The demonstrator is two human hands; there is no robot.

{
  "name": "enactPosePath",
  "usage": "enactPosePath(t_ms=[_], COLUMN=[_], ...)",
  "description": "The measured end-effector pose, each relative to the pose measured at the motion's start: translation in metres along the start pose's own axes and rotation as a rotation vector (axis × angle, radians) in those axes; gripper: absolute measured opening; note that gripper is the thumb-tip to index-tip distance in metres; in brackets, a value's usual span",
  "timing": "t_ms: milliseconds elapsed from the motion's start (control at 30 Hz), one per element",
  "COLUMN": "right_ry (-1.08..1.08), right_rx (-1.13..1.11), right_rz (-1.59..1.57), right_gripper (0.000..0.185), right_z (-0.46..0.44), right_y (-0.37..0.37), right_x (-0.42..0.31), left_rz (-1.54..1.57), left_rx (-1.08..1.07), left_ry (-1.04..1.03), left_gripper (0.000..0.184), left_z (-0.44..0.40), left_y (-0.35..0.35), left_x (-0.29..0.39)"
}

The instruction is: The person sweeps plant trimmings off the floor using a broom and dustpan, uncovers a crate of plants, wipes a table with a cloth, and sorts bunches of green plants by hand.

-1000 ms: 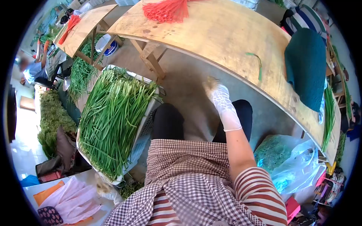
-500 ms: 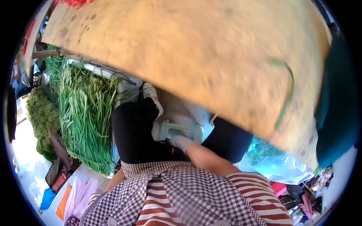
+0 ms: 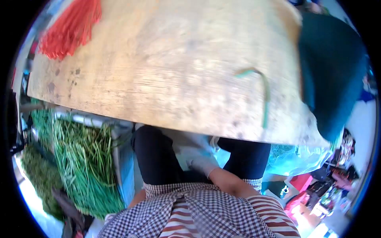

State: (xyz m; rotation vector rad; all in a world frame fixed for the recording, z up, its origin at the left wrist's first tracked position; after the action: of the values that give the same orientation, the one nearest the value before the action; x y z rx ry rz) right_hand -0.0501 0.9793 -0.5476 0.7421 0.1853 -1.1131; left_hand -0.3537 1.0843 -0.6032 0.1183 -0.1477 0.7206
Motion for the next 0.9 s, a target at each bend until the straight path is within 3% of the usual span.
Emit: enactPosePath(t_ms=[67, 133, 167, 300, 367, 400, 433, 500, 567, 633, 667, 700, 733, 800, 867, 900], right_ry=[-0.022, -0.075, -0.151, -0.135, -0.12, -0.059, 0.002, 0.028, -0.029, -0.008, -0.006, 0.024, 0.105, 0.258, 0.404, 0.485], right_rx=[-0.017, 0.304, 0.24, 0.593, 0.737, 0.785, 0.831, 0.863, 0.831, 0.848, 0.856, 0.882, 0.931, 1.034, 0.86, 0.757], right_rz=[0.114, 0.012, -0.066, -0.129, -0.271, -0.229, -0.186, -0.249, -0.455, -0.568, -0.63, -0.701, -0.741, -0.815, -1.106, -1.241], right_gripper=[0.038, 0.043, 0.046, 0.049, 0.05, 0.05, 0.051, 0.056, 0.063, 0.063, 0.063, 0.065, 0.06, 0.05, 0.036, 0.031], right_z=[-0.006, 0.016, 0.035, 0.083, 0.1, 0.106, 0.112, 0.127, 0.146, 0.152, 0.155, 0.154, 0.163, 0.186, 0.203, 0.215], right_y=[0.007, 0.049, 0.07, 0.124, 0.131, 0.135, 0.138, 0.134, 0.131, 0.123, 0.118, 0.117, 0.122, 0.137, 0.144, 0.151], right_x=[0.003, 0.003, -0.006, -0.018, -0.013, -0.015, -0.017, -0.017, -0.021, -0.018, -0.014, -0.011, -0.017, -0.027, -0.044, -0.057], left_rz=[-0.09, -0.197, -0.261, -0.661, -1.015, -1.285, -1.496, -1.655, -1.19, -0.57, -0.556, -0.123, 0.0, 0.289, 0.358, 0.466], left_rx=[-0.024, -0.043, -0.057, -0.1, -0.1, -0.063, 0.041, 0.442, 0.848, 0.87, 1.121, 0.984, 0.823, 0.747, 0.608, 0.591], left_ry=[-0.064, -0.115, -0.136, -0.379, -0.671, -0.987, -1.289, -1.648, -1.148, -0.819, -1.154, -1.027, -1.204, -1.422, -1.266, -1.379], left_gripper=[0.039, 0.041, 0.042, 0.045, 0.047, 0.048, 0.048, 0.05, 0.035, 0.032, 0.039, 0.046, 0.048, 0.038, 0.026, 0.015], left_z=[-0.02, -0.029, -0.036, -0.047, -0.042, -0.034, -0.025, -0.014, -0.008, 0.102, 0.15, 0.189, 0.181, 0.196, 0.232, 0.262], left_y=[0.008, 0.022, 0.03, 0.07, 0.081, 0.077, 0.072, 0.07, 0.077, 0.07, 0.063, 0.062, 0.076, 0.093, 0.087, 0.075], left_x=[-0.002, -0.009, -0.016, -0.018, -0.009, 0.002, 0.013, 0.038, 0.102, 0.132, 0.137, 0.141, 0.147, 0.153, 0.16, 0.168])
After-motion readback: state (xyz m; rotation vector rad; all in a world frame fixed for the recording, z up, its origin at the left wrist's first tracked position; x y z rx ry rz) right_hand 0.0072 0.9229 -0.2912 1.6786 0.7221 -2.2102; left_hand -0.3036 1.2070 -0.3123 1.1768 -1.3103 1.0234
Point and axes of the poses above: each hand's wrist, its own z-axis away from the middle knuckle, its own y-axis out of the back of the hand, x = y × z, the point moved 7 cm from there along -z, towards the middle knuckle, and after that the axes turned 6 degrees about x, right-handed, at the moved point
